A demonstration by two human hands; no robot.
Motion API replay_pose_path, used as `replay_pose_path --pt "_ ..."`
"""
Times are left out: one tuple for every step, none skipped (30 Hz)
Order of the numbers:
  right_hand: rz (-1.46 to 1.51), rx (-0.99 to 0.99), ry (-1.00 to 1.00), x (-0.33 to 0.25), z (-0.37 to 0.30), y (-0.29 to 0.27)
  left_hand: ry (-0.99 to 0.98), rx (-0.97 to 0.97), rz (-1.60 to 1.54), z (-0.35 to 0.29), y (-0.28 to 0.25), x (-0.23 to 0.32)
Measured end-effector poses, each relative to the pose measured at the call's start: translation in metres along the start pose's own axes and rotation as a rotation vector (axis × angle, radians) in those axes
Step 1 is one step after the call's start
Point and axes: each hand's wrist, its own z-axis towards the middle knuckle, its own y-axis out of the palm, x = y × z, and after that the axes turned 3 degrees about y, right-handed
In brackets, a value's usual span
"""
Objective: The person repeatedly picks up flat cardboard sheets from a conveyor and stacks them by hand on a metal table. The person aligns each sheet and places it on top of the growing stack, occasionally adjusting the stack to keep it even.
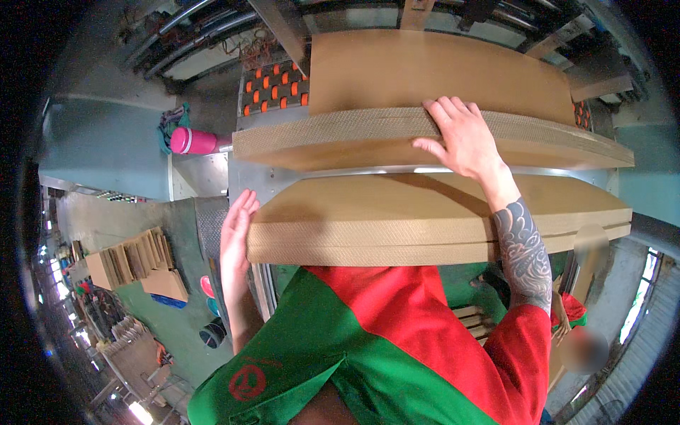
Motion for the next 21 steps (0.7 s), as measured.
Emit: replay_pose_path --pt "-0.035 0.030 0.002 0.001 0.003 0.003 -0.021 -0.006 -0.149 0.007 -0.011 -0.004" --pt "-0.027 0.023 0.009 0.002 0.006 0.006 -0.028 0.007 -0.309 0.018 -0.021 -0.011" --pt "-0.019 0.017 0.017 0.004 0.008 0.008 0.099 -0.063 -0.219 0.035 -0.029 -0.022" --pt "-0.013 0.015 0.031 0.005 0.008 0.009 0.156 -0.049 -0.061 0.054 -0.034 -0.037" --pt "-0.018 0.032 0.020 0.007 0.009 0.011 0.256 -0.062 0.050 0.080 -0.035 -0.057" --pt "-0.034 0.056 -0.011 0.009 0.008 0.013 0.352 -0.095 0.161 0.105 -0.034 -0.078" --pt "-0.060 0.063 -0.016 0.011 0.007 0.014 0.395 -0.068 0.260 0.127 -0.033 -0.101" --pt "-0.096 0.059 -0.002 0.013 0.005 0.015 0.424 -0.115 0.283 0.149 -0.034 -0.120" --pt "-0.097 0.066 -0.008 0.015 0.004 0.016 0.430 -0.168 0.321 0.170 -0.035 -0.138" --pt "-0.098 0.073 -0.021 0.016 0.002 0.017 0.435 -0.207 0.345 0.187 -0.034 -0.155" --pt "-0.091 0.050 0.001 0.018 0.001 0.017 0.347 -0.226 0.307 0.200 -0.033 -0.169" --pt "-0.082 0.043 -0.004 0.018 0.001 0.017 0.258 -0.225 0.261 0.210 -0.032 -0.182" --pt "-0.067 0.069 -0.039 0.019 0.002 0.017 0.186 -0.145 0.223 0.218 -0.027 -0.195" --pt "-0.068 0.037 -0.009 0.018 0.004 0.016 0.274 -0.159 0.166 0.224 -0.021 -0.207" --pt "-0.066 0.038 -0.003 0.018 0.006 0.015 0.376 -0.099 0.111 0.231 -0.015 -0.216" --pt "-0.064 0.017 0.026 0.016 0.009 0.012 0.460 -0.062 0.058 0.237 -0.009 -0.225" --pt "-0.065 0.021 0.031 0.015 0.011 0.010 0.519 -0.051 0.111 0.243 -0.007 -0.229" --pt "-0.046 0.090 -0.008 0.013 0.013 0.007 0.596 -0.020 0.151 0.250 -0.004 -0.231" --pt "-0.032 0.103 -0.005 0.012 0.013 0.002 0.651 -0.005 0.182 0.256 -0.002 -0.229" --pt "-0.033 0.052 0.054 0.012 0.013 -0.003 0.732 0.000 0.196 0.263 0.000 -0.223" --pt "-0.028 0.124 0.016 0.015 0.012 -0.011 0.771 0.023 0.268 0.269 0.002 -0.212"
